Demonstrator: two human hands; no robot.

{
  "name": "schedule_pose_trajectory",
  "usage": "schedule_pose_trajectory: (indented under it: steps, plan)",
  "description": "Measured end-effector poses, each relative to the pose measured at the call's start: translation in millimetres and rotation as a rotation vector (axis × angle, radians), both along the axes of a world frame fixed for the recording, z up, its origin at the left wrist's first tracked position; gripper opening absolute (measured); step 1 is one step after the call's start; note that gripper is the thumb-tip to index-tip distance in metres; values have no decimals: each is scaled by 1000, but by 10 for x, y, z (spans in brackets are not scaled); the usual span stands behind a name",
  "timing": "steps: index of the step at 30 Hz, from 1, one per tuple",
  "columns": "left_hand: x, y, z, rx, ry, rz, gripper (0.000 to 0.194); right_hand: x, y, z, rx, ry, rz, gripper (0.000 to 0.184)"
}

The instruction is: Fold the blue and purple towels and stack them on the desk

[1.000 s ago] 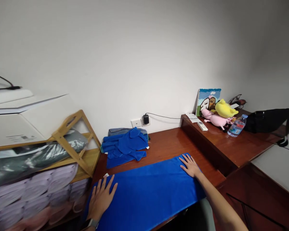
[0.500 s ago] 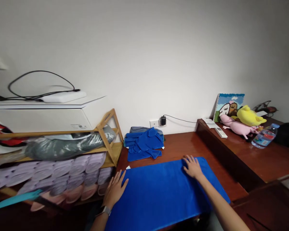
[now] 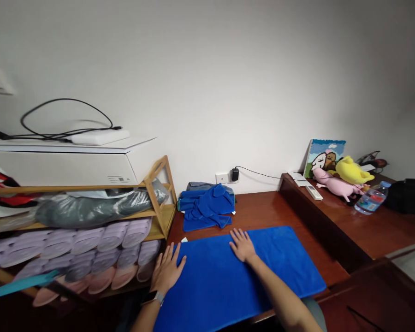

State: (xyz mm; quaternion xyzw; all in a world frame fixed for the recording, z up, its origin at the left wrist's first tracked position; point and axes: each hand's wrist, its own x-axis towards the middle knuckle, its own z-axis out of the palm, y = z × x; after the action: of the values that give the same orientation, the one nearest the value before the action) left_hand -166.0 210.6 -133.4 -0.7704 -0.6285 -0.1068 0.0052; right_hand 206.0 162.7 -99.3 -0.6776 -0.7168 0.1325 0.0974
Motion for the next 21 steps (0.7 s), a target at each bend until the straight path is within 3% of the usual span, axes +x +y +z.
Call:
schedule_pose_trajectory:
  steps: [6, 8, 11, 14, 17, 19, 21]
  plan:
    - [-7, 60, -46, -2, 13, 11, 76, 1754, -455, -119, -87, -170, -417, 69]
    - [-6, 79, -60, -10, 13, 19, 77, 2182, -611, -187, -104, -185, -503, 70]
    - [-14, 107, -71, -17, 25, 37, 78, 2560, -769, -260, -117, -176, -569, 73]
    - [-30, 139, -44, -18, 52, 34, 78, 2672, -821, -236, -131, -168, -592, 75]
    - [13, 171, 24, -5, 91, 10, 77, 2541, -786, -110, -143, -172, -616, 74]
    - [122, 176, 72, 20, 102, -33, 75, 2242, -721, -9, -59, -178, -591, 72]
    - [294, 156, 105, 55, 86, -138, 70, 1736, -618, 59, 86, -151, -488, 70]
